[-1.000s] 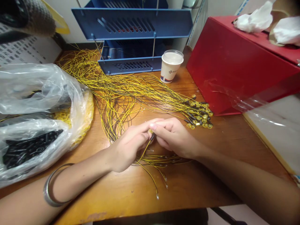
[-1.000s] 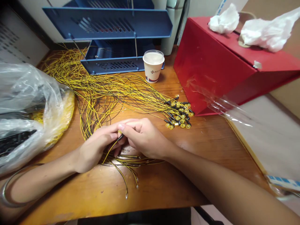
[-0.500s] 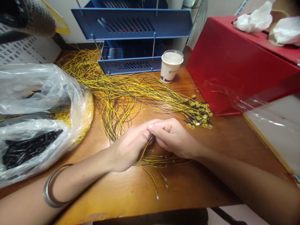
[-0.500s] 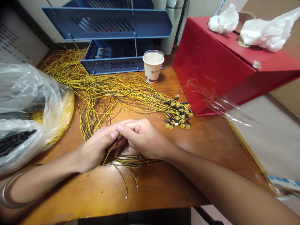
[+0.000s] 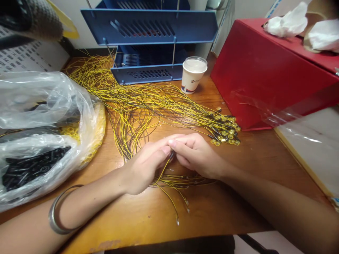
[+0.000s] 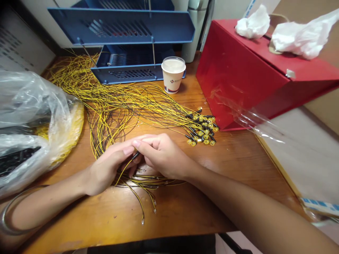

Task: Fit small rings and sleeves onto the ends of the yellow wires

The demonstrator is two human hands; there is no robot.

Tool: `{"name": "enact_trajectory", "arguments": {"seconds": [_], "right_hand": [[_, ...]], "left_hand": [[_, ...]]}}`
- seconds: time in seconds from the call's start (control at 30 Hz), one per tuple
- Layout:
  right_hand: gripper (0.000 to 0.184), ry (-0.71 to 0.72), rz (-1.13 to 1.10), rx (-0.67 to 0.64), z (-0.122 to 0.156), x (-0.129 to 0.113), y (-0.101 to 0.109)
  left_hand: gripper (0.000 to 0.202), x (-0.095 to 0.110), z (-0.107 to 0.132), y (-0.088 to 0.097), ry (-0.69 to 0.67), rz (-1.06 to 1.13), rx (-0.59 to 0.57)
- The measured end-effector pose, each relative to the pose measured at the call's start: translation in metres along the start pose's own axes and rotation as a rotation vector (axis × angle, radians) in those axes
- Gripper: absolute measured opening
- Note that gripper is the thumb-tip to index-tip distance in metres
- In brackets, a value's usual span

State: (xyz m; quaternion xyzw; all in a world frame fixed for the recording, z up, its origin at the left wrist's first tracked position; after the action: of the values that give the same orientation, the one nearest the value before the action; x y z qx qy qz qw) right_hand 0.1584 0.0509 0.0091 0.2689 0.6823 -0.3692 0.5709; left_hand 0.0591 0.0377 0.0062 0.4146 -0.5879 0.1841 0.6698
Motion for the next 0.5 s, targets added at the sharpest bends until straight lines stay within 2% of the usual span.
{"name": "enact_trajectory", "arguments": {"seconds": [0.5], "right_hand": [[0.057, -0.004, 0.023, -0.001, 0.0013, 0.0028, 0.0022]], "left_hand": [[0.048, 0.0019, -0.0004, 0.0002, -0.008, -0.045, 0.010]]}}
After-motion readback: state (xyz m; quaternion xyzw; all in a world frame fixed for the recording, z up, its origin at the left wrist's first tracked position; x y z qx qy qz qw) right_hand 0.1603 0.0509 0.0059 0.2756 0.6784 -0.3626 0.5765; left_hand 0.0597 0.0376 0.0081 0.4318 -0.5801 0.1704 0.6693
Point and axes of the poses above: each hand's wrist, its own z-axis away from the middle knuckle, its own y-axis out of the back of the hand, x = y × z, the point moved 6 cm from there along -z, towards the middle knuckle, and after that the axes turned 13 degrees about -z, right-handed, at the moved point
